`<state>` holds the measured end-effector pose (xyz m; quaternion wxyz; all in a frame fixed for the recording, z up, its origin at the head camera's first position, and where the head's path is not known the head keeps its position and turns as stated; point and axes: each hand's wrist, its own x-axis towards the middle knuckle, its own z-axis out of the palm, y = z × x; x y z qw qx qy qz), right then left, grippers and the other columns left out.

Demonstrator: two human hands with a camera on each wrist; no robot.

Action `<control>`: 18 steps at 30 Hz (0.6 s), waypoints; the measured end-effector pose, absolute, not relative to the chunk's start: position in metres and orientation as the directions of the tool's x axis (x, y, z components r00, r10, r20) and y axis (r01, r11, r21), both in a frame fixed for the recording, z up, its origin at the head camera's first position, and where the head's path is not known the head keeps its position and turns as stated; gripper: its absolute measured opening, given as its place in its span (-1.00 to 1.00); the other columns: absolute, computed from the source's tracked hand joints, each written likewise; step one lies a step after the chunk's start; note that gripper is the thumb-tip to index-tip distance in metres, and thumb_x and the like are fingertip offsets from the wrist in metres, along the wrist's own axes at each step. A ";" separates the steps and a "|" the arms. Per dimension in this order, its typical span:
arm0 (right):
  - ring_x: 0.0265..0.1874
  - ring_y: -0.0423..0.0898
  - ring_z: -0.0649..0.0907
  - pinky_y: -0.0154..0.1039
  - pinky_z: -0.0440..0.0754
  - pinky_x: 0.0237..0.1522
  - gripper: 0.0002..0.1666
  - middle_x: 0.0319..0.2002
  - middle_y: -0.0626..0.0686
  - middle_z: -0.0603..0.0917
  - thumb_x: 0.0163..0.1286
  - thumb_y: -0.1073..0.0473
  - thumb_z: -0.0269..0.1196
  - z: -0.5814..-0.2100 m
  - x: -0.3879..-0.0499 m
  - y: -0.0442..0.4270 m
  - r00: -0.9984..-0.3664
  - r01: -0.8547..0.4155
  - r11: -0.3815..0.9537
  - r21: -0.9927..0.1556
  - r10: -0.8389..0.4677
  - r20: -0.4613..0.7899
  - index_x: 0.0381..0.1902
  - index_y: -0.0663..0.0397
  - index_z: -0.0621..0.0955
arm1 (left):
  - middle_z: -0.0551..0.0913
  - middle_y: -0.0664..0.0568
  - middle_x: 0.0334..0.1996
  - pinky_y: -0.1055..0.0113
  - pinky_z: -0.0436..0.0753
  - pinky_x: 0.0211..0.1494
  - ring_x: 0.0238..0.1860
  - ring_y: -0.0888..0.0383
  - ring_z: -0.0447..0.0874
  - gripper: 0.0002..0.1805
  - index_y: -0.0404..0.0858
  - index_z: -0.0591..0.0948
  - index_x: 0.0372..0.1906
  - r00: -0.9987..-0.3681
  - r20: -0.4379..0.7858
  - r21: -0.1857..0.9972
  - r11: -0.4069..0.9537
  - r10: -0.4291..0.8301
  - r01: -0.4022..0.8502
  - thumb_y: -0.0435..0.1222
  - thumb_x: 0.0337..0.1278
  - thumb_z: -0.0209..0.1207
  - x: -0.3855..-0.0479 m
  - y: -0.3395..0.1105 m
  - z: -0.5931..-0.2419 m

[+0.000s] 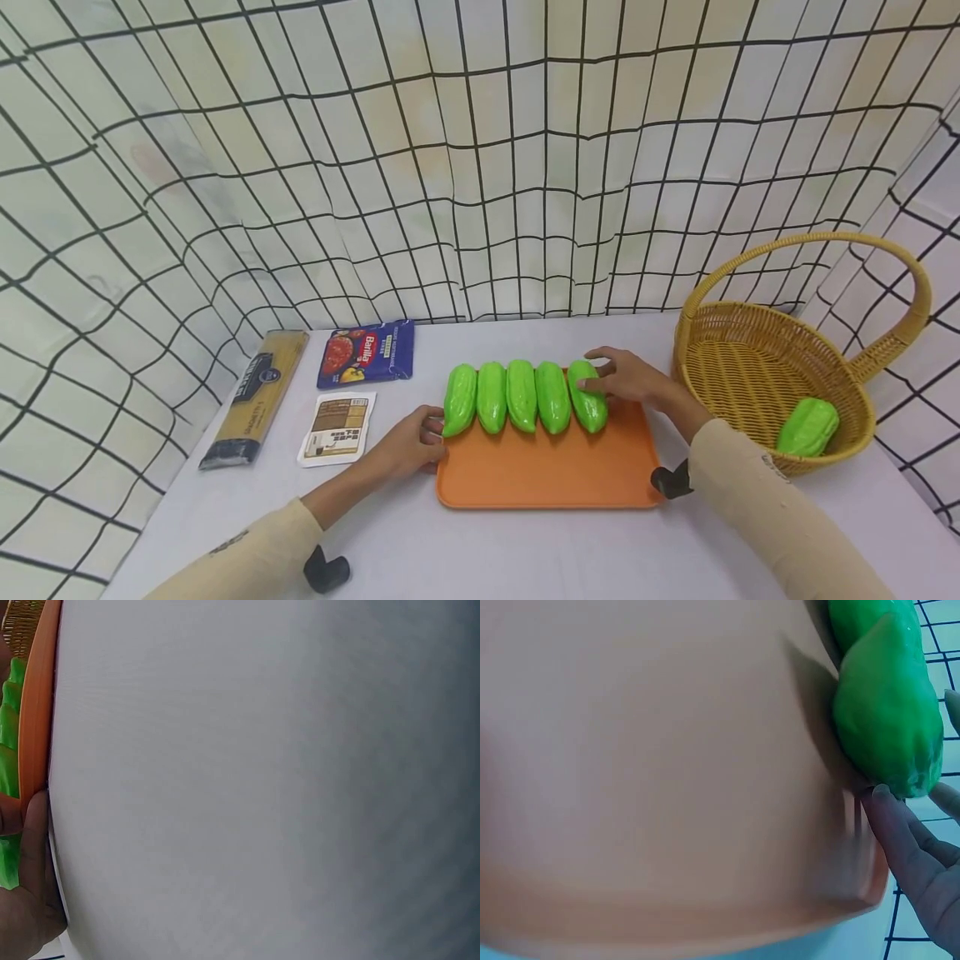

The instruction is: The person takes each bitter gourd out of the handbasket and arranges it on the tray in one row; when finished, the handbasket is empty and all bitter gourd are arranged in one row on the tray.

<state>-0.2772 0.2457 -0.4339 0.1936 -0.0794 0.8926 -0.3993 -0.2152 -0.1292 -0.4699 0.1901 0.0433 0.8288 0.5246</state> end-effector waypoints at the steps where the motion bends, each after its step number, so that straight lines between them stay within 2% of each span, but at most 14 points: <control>1: 0.19 0.25 0.58 -0.06 0.75 0.09 -0.07 0.30 0.50 0.41 0.36 -0.15 0.32 -0.433 -0.277 0.246 -0.913 0.019 0.667 -0.745 -0.292 -0.284 0.48 0.23 0.26 | 0.51 -0.18 0.01 0.25 0.84 -0.28 -0.06 0.04 0.59 -0.26 -0.42 0.33 0.34 -0.924 -0.270 0.886 0.445 0.270 -0.129 -0.54 -0.08 0.23 -0.215 -0.129 -0.470; 6: 0.14 0.22 0.61 -0.06 0.76 0.06 -0.03 0.26 0.47 0.45 0.34 -0.16 0.33 -0.427 -0.276 0.249 -0.914 0.001 0.672 -0.740 -0.299 -0.273 0.48 0.28 0.25 | 0.51 -0.18 0.02 0.25 0.85 -0.27 -0.05 0.04 0.59 -0.26 -0.41 0.33 0.35 -0.923 -0.273 0.888 0.440 0.270 -0.134 -0.53 -0.07 0.23 -0.216 -0.130 -0.470; 9: 0.17 0.27 0.57 0.00 0.72 0.08 -0.07 0.20 0.43 0.53 0.35 -0.15 0.31 -0.423 -0.275 0.252 -0.921 -0.045 0.696 -0.717 -0.307 -0.241 0.45 0.31 0.28 | 0.51 -0.18 0.03 0.25 0.85 -0.27 -0.05 0.03 0.59 -0.25 -0.41 0.32 0.36 -0.922 -0.276 0.888 0.439 0.272 -0.137 -0.53 -0.07 0.22 -0.216 -0.130 -0.470; 12: 0.19 0.28 0.56 -0.03 0.71 0.04 -0.11 0.16 0.39 0.58 0.37 -0.12 0.30 -0.419 -0.274 0.258 -0.923 -0.076 0.713 -0.697 -0.316 -0.222 0.43 0.32 0.31 | 0.51 -0.18 0.03 0.24 0.85 -0.27 -0.05 0.03 0.60 -0.25 -0.41 0.32 0.36 -0.922 -0.275 0.889 0.437 0.271 -0.137 -0.54 -0.08 0.21 -0.215 -0.130 -0.471; 18: 0.01 0.14 0.68 -0.08 0.81 -0.10 -0.13 0.21 0.44 0.50 0.40 -0.07 0.29 -0.413 -0.272 0.273 -0.898 -0.042 0.678 -0.733 -0.348 -0.271 0.44 0.33 0.27 | 0.50 -0.20 0.01 0.22 0.85 -0.27 -0.06 0.03 0.59 -0.25 -0.44 0.32 0.35 -0.923 -0.265 0.895 0.427 0.280 -0.127 -0.54 -0.09 0.20 -0.215 -0.131 -0.471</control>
